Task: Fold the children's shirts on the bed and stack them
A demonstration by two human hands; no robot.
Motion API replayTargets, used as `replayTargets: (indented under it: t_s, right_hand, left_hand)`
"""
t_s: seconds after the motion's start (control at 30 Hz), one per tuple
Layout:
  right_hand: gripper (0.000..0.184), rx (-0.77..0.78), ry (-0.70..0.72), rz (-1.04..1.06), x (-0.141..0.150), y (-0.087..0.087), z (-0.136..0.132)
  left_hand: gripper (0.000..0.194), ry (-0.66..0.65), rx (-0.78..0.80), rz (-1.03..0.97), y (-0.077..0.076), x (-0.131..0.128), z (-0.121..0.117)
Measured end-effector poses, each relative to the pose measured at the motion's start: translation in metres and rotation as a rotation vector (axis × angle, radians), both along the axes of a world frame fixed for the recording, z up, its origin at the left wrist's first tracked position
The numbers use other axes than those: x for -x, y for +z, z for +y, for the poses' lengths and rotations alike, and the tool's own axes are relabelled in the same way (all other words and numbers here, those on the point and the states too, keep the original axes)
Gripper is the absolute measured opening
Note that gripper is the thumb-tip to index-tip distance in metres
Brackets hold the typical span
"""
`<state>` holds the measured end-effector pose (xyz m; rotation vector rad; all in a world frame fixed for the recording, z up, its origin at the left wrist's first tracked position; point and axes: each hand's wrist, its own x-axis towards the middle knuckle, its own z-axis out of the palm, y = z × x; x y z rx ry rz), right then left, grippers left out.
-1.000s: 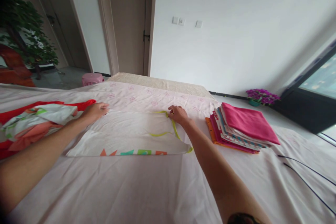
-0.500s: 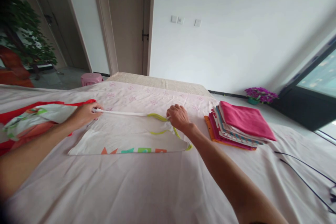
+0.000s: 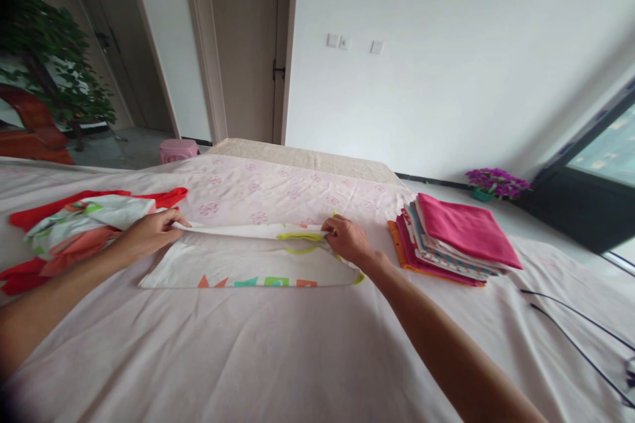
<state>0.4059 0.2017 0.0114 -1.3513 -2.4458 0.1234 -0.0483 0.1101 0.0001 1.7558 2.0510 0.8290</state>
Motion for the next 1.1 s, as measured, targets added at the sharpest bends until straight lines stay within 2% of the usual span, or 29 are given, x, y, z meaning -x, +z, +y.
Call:
replayTargets:
  t_s: [0.13,0.27,0.37,0.53,0.67,0.8,0.9,0.97,1.1]
  right_hand:
    - [0.027,0.004,0.008,0.033,-0.008,-0.007,-0.003]
    - [0.026,-0.05,0.016,-0.045,-0.01,-0.01,-0.009]
    - [0.023,-0.114,0.072,-0.153,-0.009,-0.008,-0.015]
    - [0.025,-0.138,0.146,-0.23,-0.012,-0.001,-0.019]
    - [0.028,-0.126,0.196,-0.195,-0.017,0.006,-0.021]
    - [0.025,-0.137,0.203,-0.202,-0.012,0.008,-0.025]
    - [0.027,-0.095,0.217,-0.26,-0.009,0.007,-0.028]
    - [0.029,-0.043,0.212,-0.266,-0.01,0.009,-0.029]
    - [0.035,-0.03,0.066,-0.123,-0.009,0.021,-0.031]
  left_hand:
    - [0.026,-0.053,-0.008,0.093,-0.008,0.003,-0.002]
    - [0.02,-0.086,-0.025,0.264,-0.009,-0.003,-0.01]
    - [0.015,-0.103,-0.036,0.4,-0.005,-0.011,-0.017]
    - [0.02,-0.199,-0.044,0.448,-0.003,-0.009,-0.02]
    - [0.022,-0.164,-0.062,0.499,0.001,-0.009,-0.019]
    - [0.03,-0.199,-0.136,0.403,0.004,-0.036,-0.017]
    - [0.034,-0.264,-0.097,0.302,0.001,-0.06,-0.014]
    - [0.031,-0.284,-0.038,0.306,0.0,-0.07,-0.012]
    - [0.032,-0.192,0.034,0.387,0.005,-0.084,-0.008]
